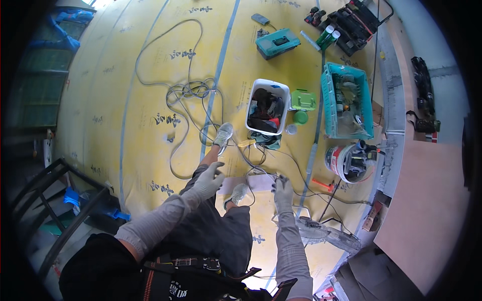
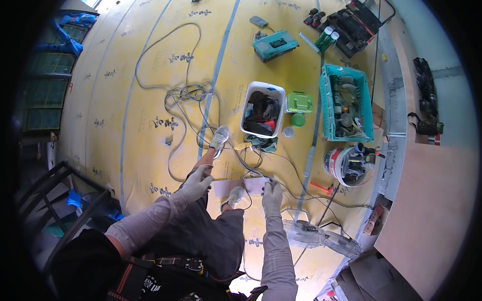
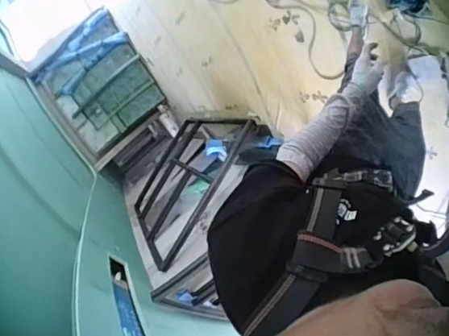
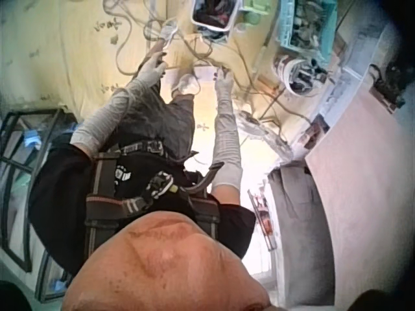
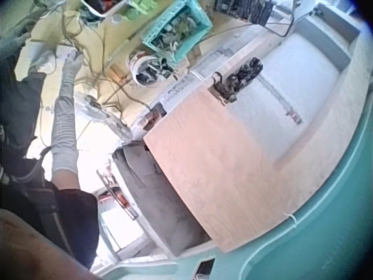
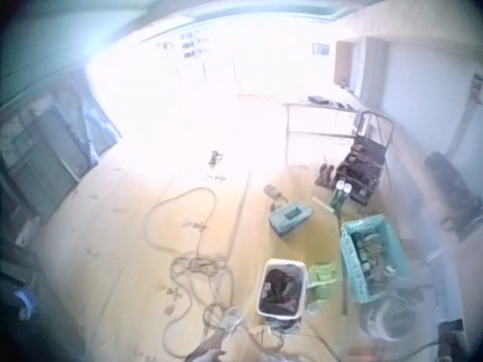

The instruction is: Leveling a window frame by inserting plastic shims into the gap between the frame and the sill.

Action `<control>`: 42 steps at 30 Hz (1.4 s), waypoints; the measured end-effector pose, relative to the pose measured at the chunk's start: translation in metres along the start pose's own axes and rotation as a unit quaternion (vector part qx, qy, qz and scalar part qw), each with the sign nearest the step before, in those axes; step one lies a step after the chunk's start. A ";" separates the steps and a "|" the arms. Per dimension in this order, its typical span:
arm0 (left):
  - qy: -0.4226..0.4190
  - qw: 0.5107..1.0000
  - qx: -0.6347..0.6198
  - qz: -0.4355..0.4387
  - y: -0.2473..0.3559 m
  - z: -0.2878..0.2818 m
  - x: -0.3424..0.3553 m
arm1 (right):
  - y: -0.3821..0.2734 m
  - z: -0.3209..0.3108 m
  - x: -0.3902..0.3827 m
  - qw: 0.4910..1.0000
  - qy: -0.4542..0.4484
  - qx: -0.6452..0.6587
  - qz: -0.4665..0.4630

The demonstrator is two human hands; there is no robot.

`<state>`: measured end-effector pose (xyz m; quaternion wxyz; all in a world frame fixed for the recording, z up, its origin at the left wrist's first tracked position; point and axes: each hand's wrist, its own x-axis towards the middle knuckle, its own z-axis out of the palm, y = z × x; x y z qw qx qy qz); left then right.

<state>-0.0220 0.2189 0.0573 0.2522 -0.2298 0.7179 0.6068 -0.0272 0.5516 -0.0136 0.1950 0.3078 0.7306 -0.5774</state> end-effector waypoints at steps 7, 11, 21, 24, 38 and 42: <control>-0.102 0.973 0.208 0.013 0.038 0.005 0.183 | -0.025 0.118 0.189 0.997 0.001 0.074 0.013; -0.129 0.962 0.236 0.037 0.047 -0.001 0.251 | -0.027 0.188 0.327 0.984 -0.023 -0.101 -0.142; -0.219 0.941 0.254 -0.039 0.050 -0.043 0.337 | 0.002 0.333 0.607 0.889 -0.009 -0.389 -0.239; -0.184 0.959 0.216 -0.029 0.062 -0.044 0.348 | 0.014 0.346 0.643 0.868 -0.078 -0.442 -0.210; -0.190 0.960 0.186 -0.086 0.072 -0.040 0.366 | 0.012 0.303 0.632 0.899 -0.144 -0.407 -0.079; -0.203 0.959 0.162 -0.112 0.072 -0.036 0.366 | 0.011 0.303 0.637 0.897 -0.162 -0.405 -0.077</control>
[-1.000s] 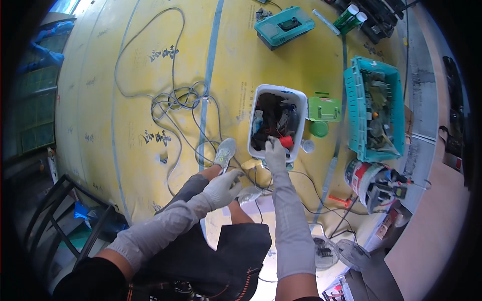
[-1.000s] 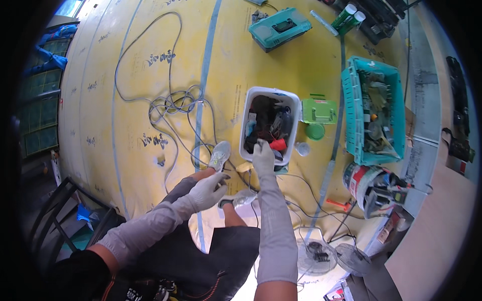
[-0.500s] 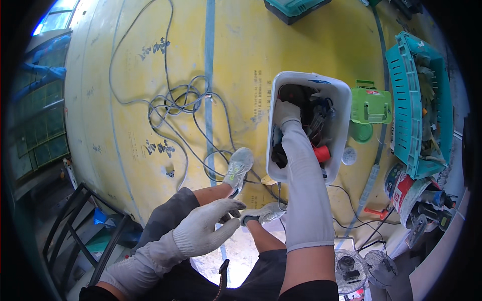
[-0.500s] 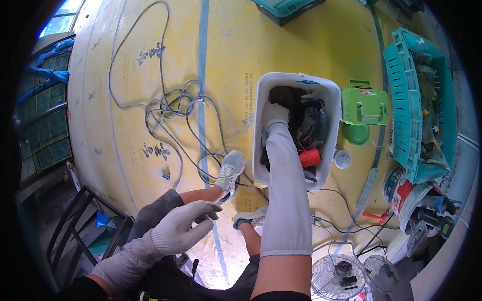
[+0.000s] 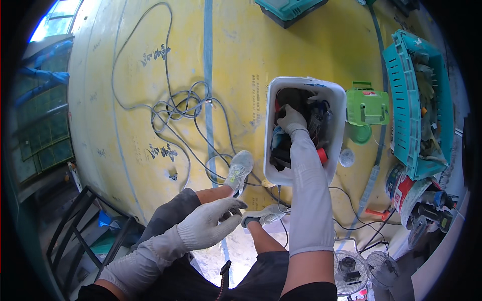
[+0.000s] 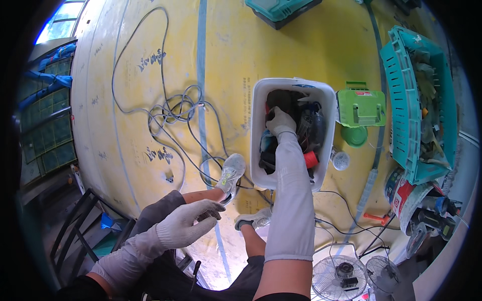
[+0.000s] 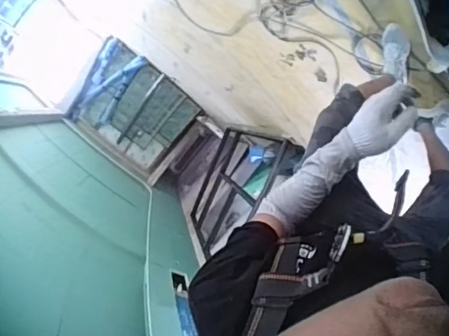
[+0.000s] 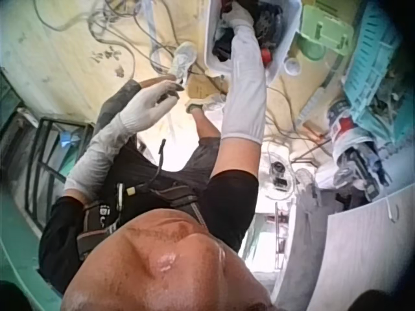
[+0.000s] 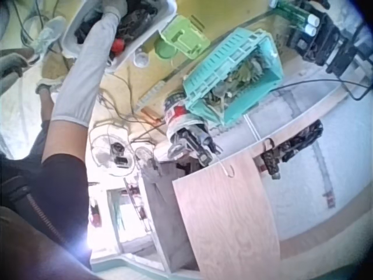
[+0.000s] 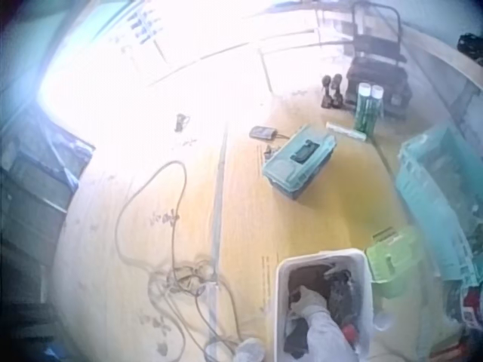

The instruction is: Leveling a window frame by inserting plastic shims into the gap between the frame and the sill.

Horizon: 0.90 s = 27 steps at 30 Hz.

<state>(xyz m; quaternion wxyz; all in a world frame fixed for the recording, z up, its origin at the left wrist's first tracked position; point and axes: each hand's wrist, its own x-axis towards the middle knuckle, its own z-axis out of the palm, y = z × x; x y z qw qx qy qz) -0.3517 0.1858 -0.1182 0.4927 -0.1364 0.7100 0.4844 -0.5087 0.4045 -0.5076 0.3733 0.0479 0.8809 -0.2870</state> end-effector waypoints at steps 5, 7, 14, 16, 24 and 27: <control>-0.009 0.999 0.030 -0.015 0.003 -0.002 0.004 | -0.020 0.011 0.001 0.997 -0.006 -0.063 0.044; -0.011 1.000 0.024 -0.014 0.002 0.001 0.005 | -0.022 0.017 0.001 0.995 0.025 -0.072 0.060; -0.002 0.999 0.028 -0.033 0.000 -0.001 0.003 | -0.001 0.043 -0.009 0.959 0.225 0.170 0.010; -0.022 0.999 0.016 -0.026 0.004 0.004 0.007 | 0.042 0.034 -0.002 0.947 0.185 0.263 -0.021; 0.017 0.999 -0.019 0.021 -0.024 0.006 0.011 | 0.023 0.016 -0.016 0.953 0.289 0.090 0.003; 0.031 0.999 -0.021 0.008 -0.028 -0.003 0.009 | -0.014 0.016 -0.039 0.958 0.285 0.031 0.032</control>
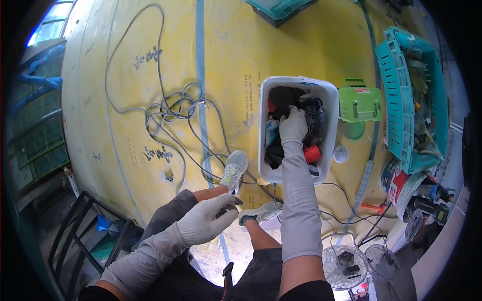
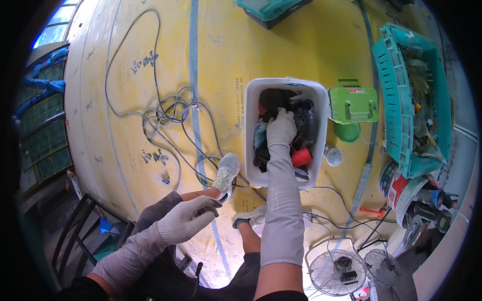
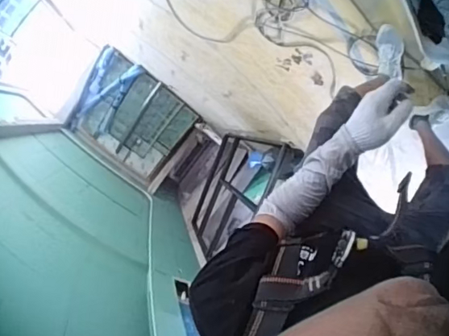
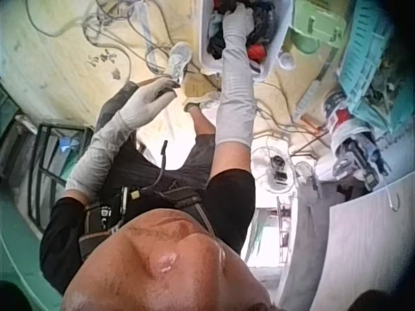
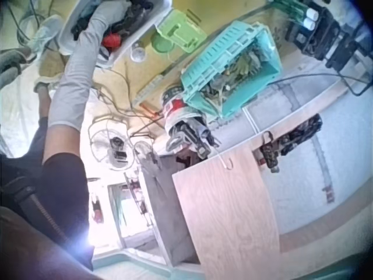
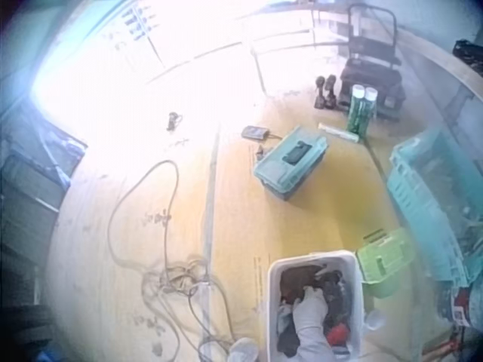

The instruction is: Leveling a window frame by inserting plastic shims into the gap between the frame and the sill.

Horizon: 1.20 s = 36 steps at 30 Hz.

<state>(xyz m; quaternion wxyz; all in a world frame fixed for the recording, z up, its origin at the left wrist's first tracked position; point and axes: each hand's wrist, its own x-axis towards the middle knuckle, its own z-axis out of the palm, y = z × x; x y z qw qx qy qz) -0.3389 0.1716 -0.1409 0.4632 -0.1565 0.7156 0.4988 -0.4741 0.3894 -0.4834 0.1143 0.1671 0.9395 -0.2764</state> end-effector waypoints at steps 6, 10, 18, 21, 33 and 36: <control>-0.004 1.000 0.019 0.006 0.010 0.000 0.003 | -0.001 0.007 0.017 0.996 -0.057 -0.030 -0.059; 0.002 0.999 0.011 0.033 0.010 0.002 0.004 | -0.009 0.024 0.041 0.973 -0.157 -0.170 0.020; 0.000 1.000 0.025 0.000 0.001 -0.008 0.003 | -0.011 0.017 0.022 0.977 -0.102 -0.157 -0.106; -0.004 0.999 0.035 -0.008 0.009 -0.006 0.000 | -0.012 0.015 0.037 0.991 -0.069 0.108 -0.034; -0.010 1.000 0.023 0.003 0.021 -0.006 0.010 | 0.014 0.029 0.057 0.996 -0.054 0.054 0.055; -0.014 1.000 0.027 0.009 0.024 -0.006 0.011 | 0.024 0.035 0.054 0.988 -0.097 0.114 0.041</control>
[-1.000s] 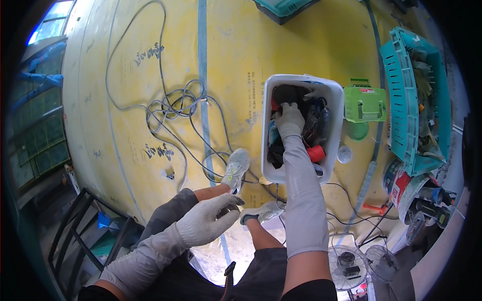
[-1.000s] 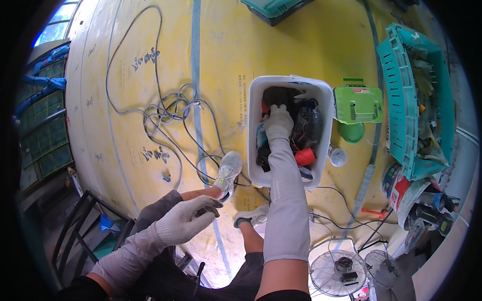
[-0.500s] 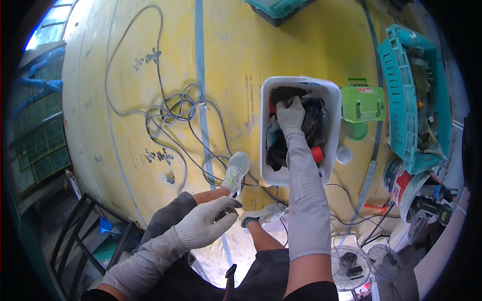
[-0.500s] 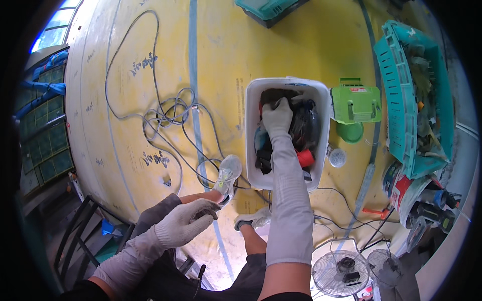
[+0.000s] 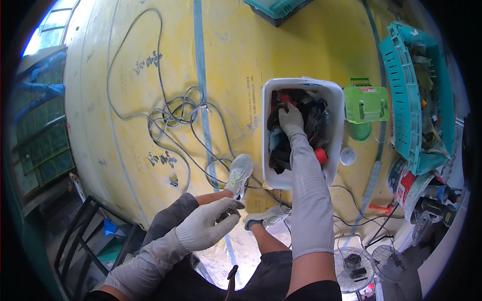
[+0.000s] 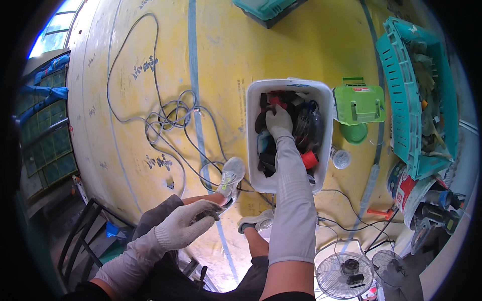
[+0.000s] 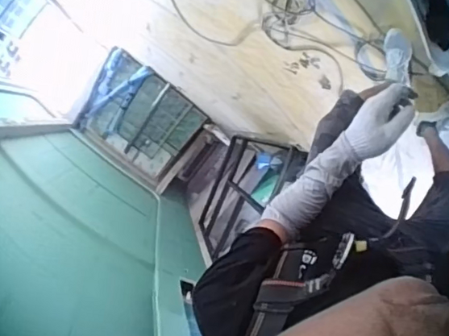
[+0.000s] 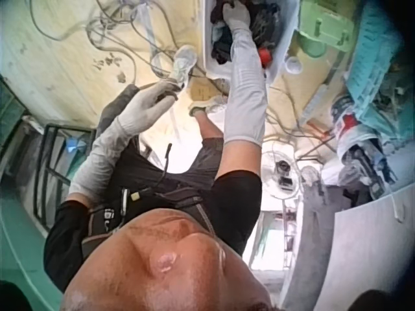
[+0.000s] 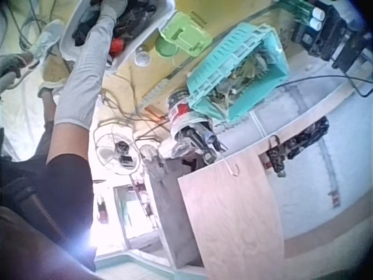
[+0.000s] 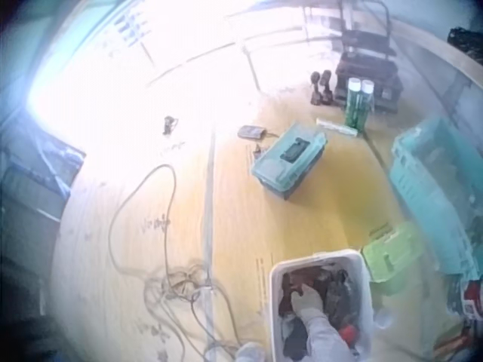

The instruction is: Leveling a window frame by inserting plastic shims into the gap between the frame and the sill.

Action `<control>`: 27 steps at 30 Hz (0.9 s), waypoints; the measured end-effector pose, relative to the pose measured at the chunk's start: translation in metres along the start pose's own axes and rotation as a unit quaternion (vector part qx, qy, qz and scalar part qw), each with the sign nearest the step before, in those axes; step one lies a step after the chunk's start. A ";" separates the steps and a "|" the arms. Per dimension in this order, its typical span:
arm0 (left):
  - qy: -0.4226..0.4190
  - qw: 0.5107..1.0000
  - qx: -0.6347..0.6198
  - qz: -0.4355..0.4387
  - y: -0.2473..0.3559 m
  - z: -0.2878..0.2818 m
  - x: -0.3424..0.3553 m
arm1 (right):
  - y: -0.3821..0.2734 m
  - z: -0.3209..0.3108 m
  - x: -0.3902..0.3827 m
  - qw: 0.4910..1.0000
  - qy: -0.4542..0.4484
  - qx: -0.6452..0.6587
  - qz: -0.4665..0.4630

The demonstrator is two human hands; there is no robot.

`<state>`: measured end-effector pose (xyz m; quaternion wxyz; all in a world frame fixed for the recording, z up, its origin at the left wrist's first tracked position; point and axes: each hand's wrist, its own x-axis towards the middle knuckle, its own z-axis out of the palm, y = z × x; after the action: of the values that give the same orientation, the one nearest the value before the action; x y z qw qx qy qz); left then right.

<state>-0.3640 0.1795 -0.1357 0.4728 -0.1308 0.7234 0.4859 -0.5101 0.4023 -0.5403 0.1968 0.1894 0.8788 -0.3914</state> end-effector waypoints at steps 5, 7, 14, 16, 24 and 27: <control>-0.001 1.000 -0.005 -0.019 0.004 -0.001 0.004 | -0.028 0.005 0.021 0.968 0.166 0.040 0.181; 0.006 1.000 0.003 -0.006 0.002 -0.003 0.004 | -0.040 0.008 0.027 0.975 0.123 -0.018 0.186; -0.010 1.000 -0.009 0.000 0.016 -0.007 0.007 | -0.018 -0.030 0.088 0.960 -0.114 -0.229 0.115; -0.004 1.000 -0.010 0.002 0.010 -0.005 0.005 | -0.021 -0.029 0.070 0.969 -0.080 -0.215 0.092; 0.021 0.964 -0.258 -0.067 -0.009 0.008 0.005 | -0.092 -0.101 -0.127 1.000 -0.006 -0.014 -0.002; 0.077 0.946 -0.303 -0.088 0.002 0.004 0.012 | -0.098 -0.116 -0.225 0.971 -0.043 0.163 -0.169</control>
<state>-0.3690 0.1873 -0.1446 0.3948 -0.3682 0.5620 0.6267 -0.3895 0.3892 -0.2977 0.1318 0.0506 0.8131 -0.5648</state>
